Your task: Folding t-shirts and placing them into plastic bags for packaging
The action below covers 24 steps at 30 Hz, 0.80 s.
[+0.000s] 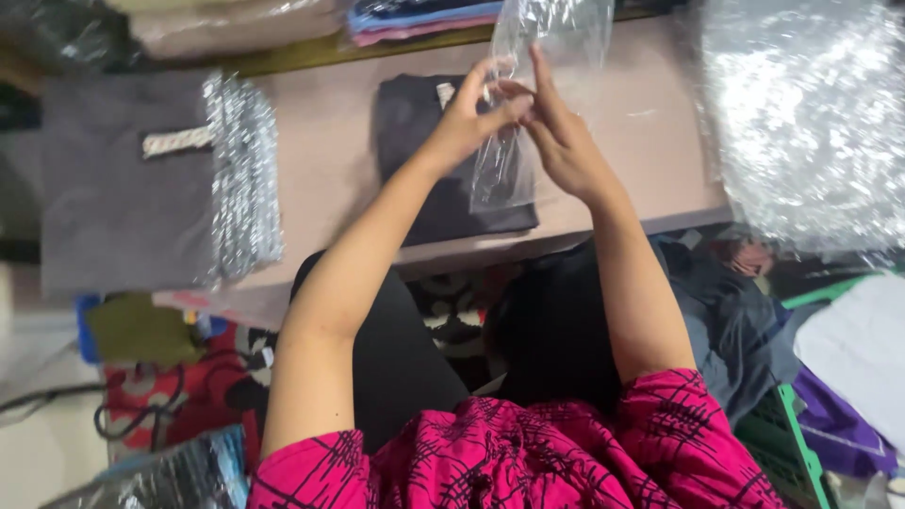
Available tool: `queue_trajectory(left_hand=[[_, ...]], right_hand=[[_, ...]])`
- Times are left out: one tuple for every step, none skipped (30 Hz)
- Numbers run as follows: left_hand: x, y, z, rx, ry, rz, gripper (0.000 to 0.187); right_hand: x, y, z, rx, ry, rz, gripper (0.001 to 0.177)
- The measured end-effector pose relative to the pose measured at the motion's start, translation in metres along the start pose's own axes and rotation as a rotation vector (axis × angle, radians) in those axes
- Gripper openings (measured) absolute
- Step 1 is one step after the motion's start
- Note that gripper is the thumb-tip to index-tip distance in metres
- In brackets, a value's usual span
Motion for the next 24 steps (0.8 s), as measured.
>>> queue_trajectory(left_hand=[[0.007,0.003,0.016,-0.028,0.065,-0.027,0.073],[0.013,0.006,0.031,-0.057,0.13,-0.055,0.064],[0.009,0.011,0.048,-0.081,0.123,-0.055,0.064],[0.008,0.017,0.063,-0.085,0.251,-0.005,0.062],[0.007,0.025,0.078,-0.089,0.381,0.045,0.066],[0.011,0.034,0.097,-0.115,0.376,0.044,0.066],[0.016,0.044,0.12,-0.198,0.261,0.076,0.062],[0.02,0.054,0.143,-0.281,0.146,0.111,0.059],[0.025,0.063,0.155,-0.303,0.139,0.116,0.059],[0.037,0.075,0.168,-0.374,0.134,0.24,0.061],[0.05,0.088,0.178,-0.443,0.134,0.365,0.068],[0.09,0.099,0.178,-0.463,0.133,0.37,0.068],[0.132,0.106,0.172,-0.409,0.235,0.386,0.066],[0.173,0.112,0.167,-0.354,0.337,0.401,0.064],[0.156,0.113,0.162,-0.368,0.34,0.402,0.064],[0.14,0.112,0.155,-0.267,-0.022,0.494,0.059],[0.126,0.111,0.146,-0.148,-0.384,0.58,0.059],[0.129,0.115,0.145,-0.151,-0.381,0.585,0.059],[0.129,0.115,0.143,-0.173,-0.366,0.549,0.058],[0.129,0.114,0.142,-0.195,-0.351,0.512,0.058],[0.138,0.113,0.139,-0.195,-0.349,0.513,0.058],[0.146,0.112,0.137,-0.245,-0.187,0.509,0.055],[0.156,0.112,0.134,-0.295,-0.024,0.506,0.055],[0.157,0.11,0.136,-0.296,-0.022,0.508,0.055]], right_hand=[[-0.002,-0.006,-0.006,0.012,-0.114,0.018,0.055],[-0.004,-0.013,-0.013,0.025,-0.228,0.033,0.052],[-0.001,-0.016,-0.016,0.044,-0.238,0.047,0.052],[0.0,-0.02,-0.017,0.023,-0.196,0.034,0.057],[0.001,-0.023,-0.02,0.004,-0.154,0.02,0.063],[0.0,-0.026,-0.026,0.024,-0.166,0.032,0.063],[-0.002,-0.029,-0.031,0.015,-0.004,0.012,0.063],[-0.005,-0.033,-0.035,0.005,0.158,-0.006,0.064],[-0.016,-0.037,-0.043,0.019,0.143,0.005,0.064],[-0.039,-0.04,-0.054,0.099,0.265,-0.153,0.065],[-0.062,-0.039,-0.062,0.18,0.393,-0.311,0.068],[-0.086,-0.038,-0.069,0.196,0.385,-0.3,0.068],[-0.12,-0.033,-0.077,0.322,0.469,-0.455,0.077],[-0.153,-0.027,-0.084,0.446,0.555,-0.609,0.085],[-0.155,-0.024,-0.085,0.457,0.556,-0.601,0.085],[-0.159,-0.019,-0.087,0.512,0.61,-0.592,0.092],[-0.162,-0.011,-0.087,0.563,0.663,-0.59,0.099],[-0.147,-0.011,-0.084,0.57,0.662,-0.59,0.099],[-0.132,-0.011,-0.078,0.551,0.59,-0.602,0.103],[-0.118,-0.011,-0.072,0.532,0.518,-0.614,0.109],[-0.125,-0.008,-0.067,0.534,0.519,-0.615,0.109],[-0.134,-0.006,-0.059,0.488,0.521,-0.639,0.106],[-0.142,-0.003,-0.053,0.444,0.522,-0.662,0.102],[-0.15,-0.001,-0.052,0.447,0.522,-0.662,0.102]])
Point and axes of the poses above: each hand's wrist, its own y-axis away from the middle knuckle, its own z-axis out of the back of the hand, x = y × z, the point moved 6 cm from there along -y, towards the middle knuckle
